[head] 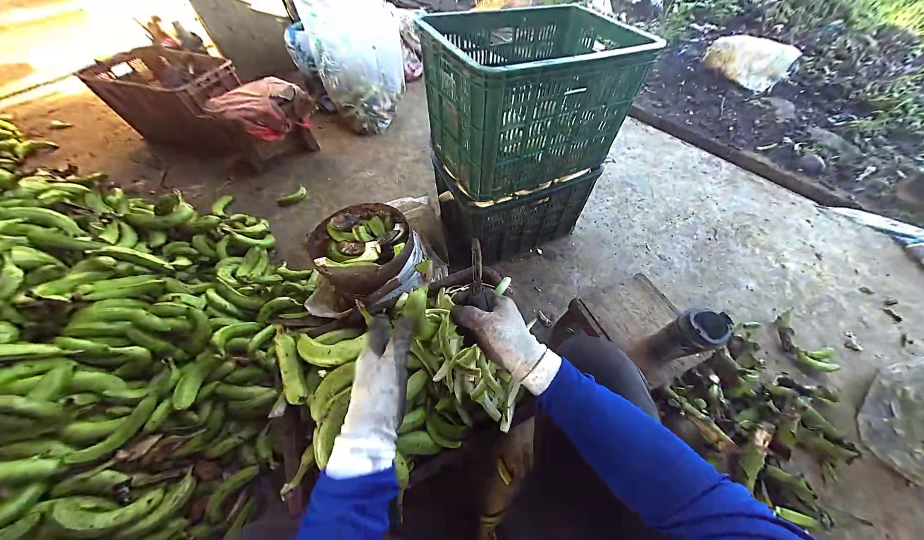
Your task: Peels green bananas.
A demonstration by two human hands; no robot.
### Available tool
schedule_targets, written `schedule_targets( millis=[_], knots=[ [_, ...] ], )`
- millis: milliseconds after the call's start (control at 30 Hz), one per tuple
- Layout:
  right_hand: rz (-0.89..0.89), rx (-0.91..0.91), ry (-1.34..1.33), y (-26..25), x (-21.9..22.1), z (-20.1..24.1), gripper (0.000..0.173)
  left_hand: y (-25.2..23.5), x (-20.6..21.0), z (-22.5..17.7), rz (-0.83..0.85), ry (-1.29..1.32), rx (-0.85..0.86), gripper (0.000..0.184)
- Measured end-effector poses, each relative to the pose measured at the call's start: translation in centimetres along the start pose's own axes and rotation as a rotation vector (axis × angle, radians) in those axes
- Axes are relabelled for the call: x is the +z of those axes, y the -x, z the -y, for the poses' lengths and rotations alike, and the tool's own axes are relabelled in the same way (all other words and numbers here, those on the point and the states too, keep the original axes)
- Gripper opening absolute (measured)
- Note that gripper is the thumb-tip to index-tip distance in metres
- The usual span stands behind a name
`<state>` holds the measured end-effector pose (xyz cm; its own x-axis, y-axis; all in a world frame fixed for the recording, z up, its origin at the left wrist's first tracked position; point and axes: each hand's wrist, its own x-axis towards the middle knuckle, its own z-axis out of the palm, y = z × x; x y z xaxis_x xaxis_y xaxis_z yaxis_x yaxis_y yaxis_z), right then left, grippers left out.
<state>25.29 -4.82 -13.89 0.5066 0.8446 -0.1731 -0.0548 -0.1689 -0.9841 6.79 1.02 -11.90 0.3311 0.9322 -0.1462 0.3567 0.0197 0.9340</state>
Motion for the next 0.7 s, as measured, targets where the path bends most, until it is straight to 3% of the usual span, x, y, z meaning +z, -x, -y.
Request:
schedule_targets(
  millis=[100, 200, 333, 467, 567, 633, 700],
  knots=[
    [-0.030, -0.046, 0.422, -1.3, -1.0, 0.3, 0.040, -2.2, 0.0, 1.7, 0.277, -0.296, -0.092, 0.051],
    [-0.042, -0.068, 0.535, -3.0, -1.8, 0.6, 0.045, -3.2, 0.0, 2.4, 0.285, -0.701, -0.104, 0.060],
    [-0.002, -0.191, 0.648, -4.8, -0.9, -0.4, 0.044, -2.3, -2.0, 1.2, 0.242, -0.642, -0.099, 0.049],
    [0.268, -0.319, 0.735, -6.1, 3.3, -2.1, 0.048, -1.7, -5.6, -0.2, 0.024, -0.554, 0.059, 0.049],
    [0.425, -0.383, 1.057, -7.4, 6.6, -5.5, 0.049, -1.7, -7.0, -0.3, -0.068, -0.597, 0.085, 0.050],
    [0.411, -0.361, 1.192, -8.4, 7.8, -7.1, 0.050, -1.7, -7.0, -0.3, -0.070, -0.639, 0.107, 0.047],
    [0.399, -0.334, 1.166, -8.8, 7.9, -6.7, 0.051, -1.9, -7.0, 0.0, -0.080, -0.710, 0.117, 0.048]
  ],
)
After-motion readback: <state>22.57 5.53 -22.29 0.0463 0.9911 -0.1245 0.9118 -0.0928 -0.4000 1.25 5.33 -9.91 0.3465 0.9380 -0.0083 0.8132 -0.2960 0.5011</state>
